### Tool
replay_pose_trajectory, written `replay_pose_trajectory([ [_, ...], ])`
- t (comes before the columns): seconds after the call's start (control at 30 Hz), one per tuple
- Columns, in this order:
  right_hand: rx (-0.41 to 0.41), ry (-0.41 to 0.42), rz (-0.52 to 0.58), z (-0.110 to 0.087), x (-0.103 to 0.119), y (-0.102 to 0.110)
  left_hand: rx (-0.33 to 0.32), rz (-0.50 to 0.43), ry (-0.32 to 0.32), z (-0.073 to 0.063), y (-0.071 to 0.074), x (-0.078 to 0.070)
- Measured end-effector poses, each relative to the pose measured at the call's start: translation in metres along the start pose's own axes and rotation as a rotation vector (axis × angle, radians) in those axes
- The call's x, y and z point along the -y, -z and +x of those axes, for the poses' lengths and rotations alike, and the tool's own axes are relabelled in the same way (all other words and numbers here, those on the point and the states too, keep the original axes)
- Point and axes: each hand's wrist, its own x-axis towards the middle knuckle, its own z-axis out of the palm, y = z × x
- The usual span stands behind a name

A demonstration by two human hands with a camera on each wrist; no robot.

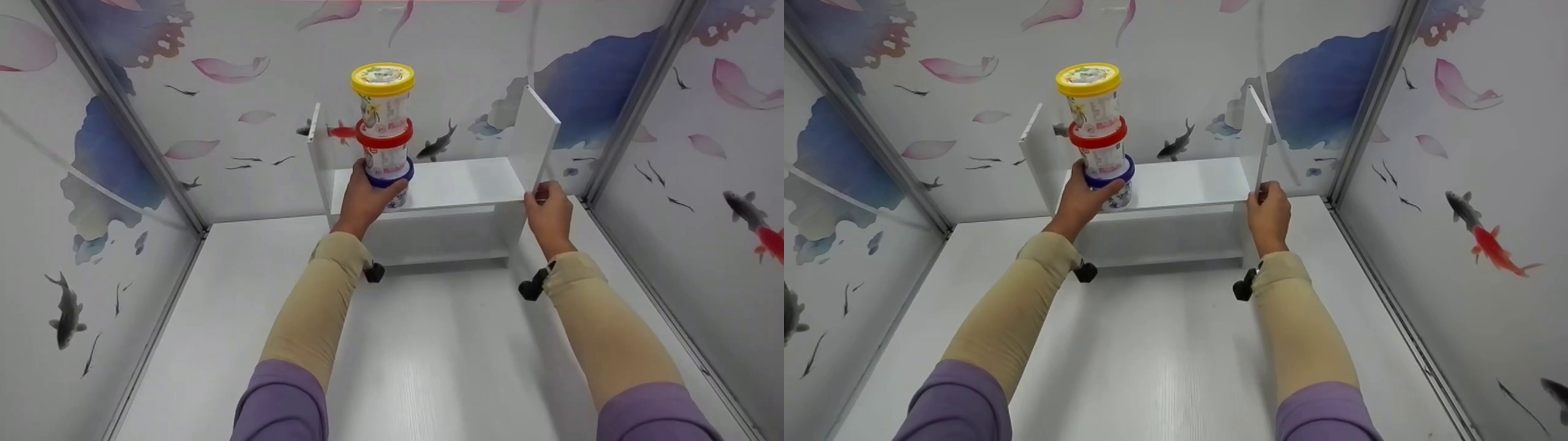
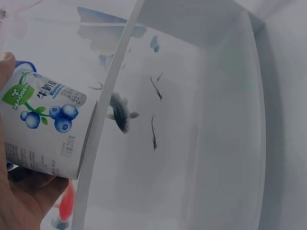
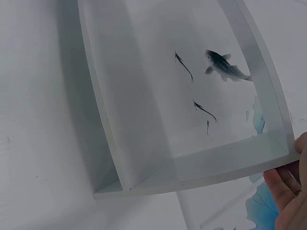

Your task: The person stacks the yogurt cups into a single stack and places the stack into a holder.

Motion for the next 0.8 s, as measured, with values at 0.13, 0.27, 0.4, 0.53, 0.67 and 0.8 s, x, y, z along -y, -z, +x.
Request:
replay_pose_trajectory([
  [0.13, -0.002, 0.003, 0.009, -0.002, 0.001, 0.0, -0.005, -0.004, 0.029, 0.004, 0.0, 0.0],
  [0.27, -0.01, 0.004, 0.01, -0.002, 0.001, 0.0, -0.014, -0.02, 0.07, 0.008, -0.002, -0.002],
  [0.4, -0.016, 0.007, 0.0, -0.002, 0.0, 0.0, -0.036, -0.035, 0.122, 0.011, -0.006, -0.002],
  [0.53, -0.025, 0.01, -0.009, -0.002, -0.003, -0.002, -0.051, 0.001, 0.156, 0.013, -0.012, 0.0],
  [0.67, -0.027, 0.019, -0.009, -0.002, -0.004, -0.007, -0.066, 0.028, 0.177, 0.013, -0.013, 0.001],
  [0.8, -0.018, 0.031, -0.007, -0.002, -0.004, -0.011, -0.06, 0.015, 0.214, 0.012, -0.011, 0.002],
])
